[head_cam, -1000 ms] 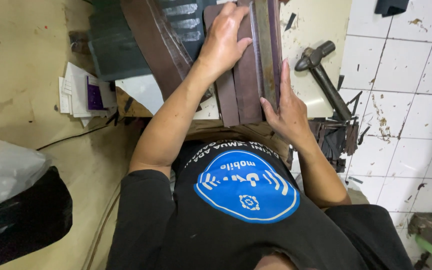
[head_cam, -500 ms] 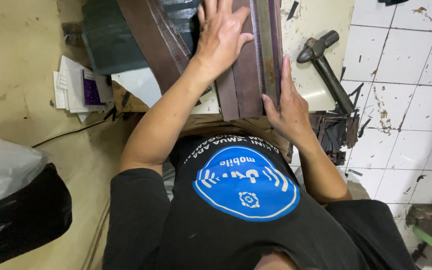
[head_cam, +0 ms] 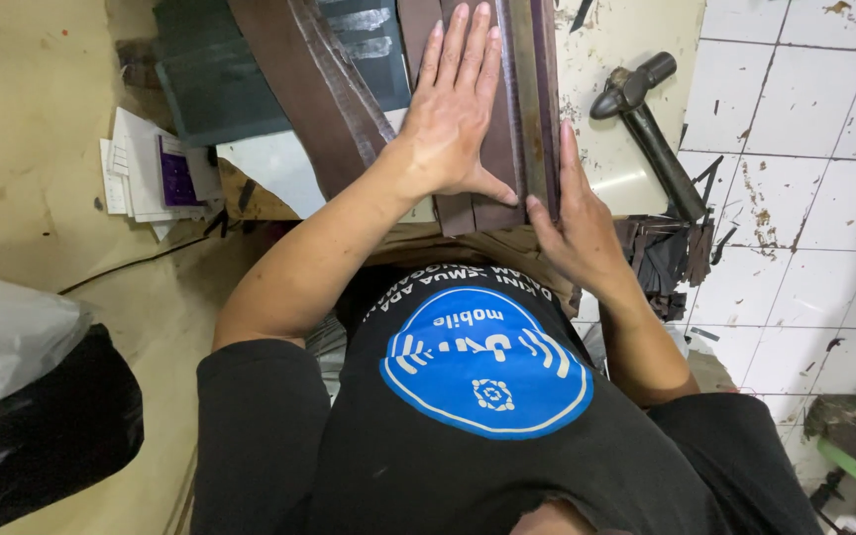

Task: Assembling leather components by aligning edges, pressing them together, and using a hammer to secure the bond.

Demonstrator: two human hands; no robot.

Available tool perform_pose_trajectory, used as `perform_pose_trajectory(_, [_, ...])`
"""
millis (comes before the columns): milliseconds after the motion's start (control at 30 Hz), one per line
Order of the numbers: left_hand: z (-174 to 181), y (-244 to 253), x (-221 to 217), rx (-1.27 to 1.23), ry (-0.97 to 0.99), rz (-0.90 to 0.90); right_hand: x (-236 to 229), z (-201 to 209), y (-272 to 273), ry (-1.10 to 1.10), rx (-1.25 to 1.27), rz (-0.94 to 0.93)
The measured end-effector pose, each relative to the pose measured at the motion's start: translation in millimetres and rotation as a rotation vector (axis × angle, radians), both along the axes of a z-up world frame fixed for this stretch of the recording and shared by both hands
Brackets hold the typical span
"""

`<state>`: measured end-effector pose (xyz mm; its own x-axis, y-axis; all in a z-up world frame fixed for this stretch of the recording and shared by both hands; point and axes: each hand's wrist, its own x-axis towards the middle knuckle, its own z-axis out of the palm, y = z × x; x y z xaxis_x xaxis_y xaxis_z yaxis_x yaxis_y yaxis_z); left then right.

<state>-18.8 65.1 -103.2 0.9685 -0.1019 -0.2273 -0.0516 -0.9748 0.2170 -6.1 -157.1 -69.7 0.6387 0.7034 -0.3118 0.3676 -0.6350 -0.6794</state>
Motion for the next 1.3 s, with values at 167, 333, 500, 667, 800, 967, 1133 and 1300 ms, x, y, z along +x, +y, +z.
perform_pose_trajectory(167, [0.5, -4.7, 3.3, 0.070, 0.037, 0.018, 16.6, 7.3, -1.5, 0.211, 0.089, -0.136])
perform_pose_trajectory(333, [-2.0, -11.9, 13.0, 0.273, 0.189, 0.010, 17.2, -15.2, 15.4, 0.491, 0.717, -0.377])
perform_pose_trajectory(500, [0.3, -16.1, 16.6, 0.344, 0.214, 0.016, 24.5, -26.5, 31.6, 0.592, 0.878, -0.395])
perform_pose_trajectory(667, [12.5, -16.2, 19.2, 0.370, 0.296, 0.004, 31.6, -28.3, 45.7, 0.625, 0.929, -0.335])
perform_pose_trajectory(800, [16.4, -16.5, 20.4, 0.391, 0.315, -0.008, 37.6, -27.3, 56.3, 0.590, 0.943, -0.263])
perform_pose_trajectory(967, [19.4, -15.8, 20.0, 0.400, 0.330, -0.019, 39.3, -26.3, 62.6, 0.574, 0.900, -0.235])
perform_pose_trajectory(1133, [25.1, -12.9, 18.4, 0.378, 0.329, -0.035, 39.1, -25.1, 62.8, 0.255, 0.692, -0.135])
perform_pose_trajectory(1300, [12.0, -7.5, 8.8, 0.257, 0.213, -0.056, 33.4, -34.1, 71.8, 0.095, 0.547, -0.073])
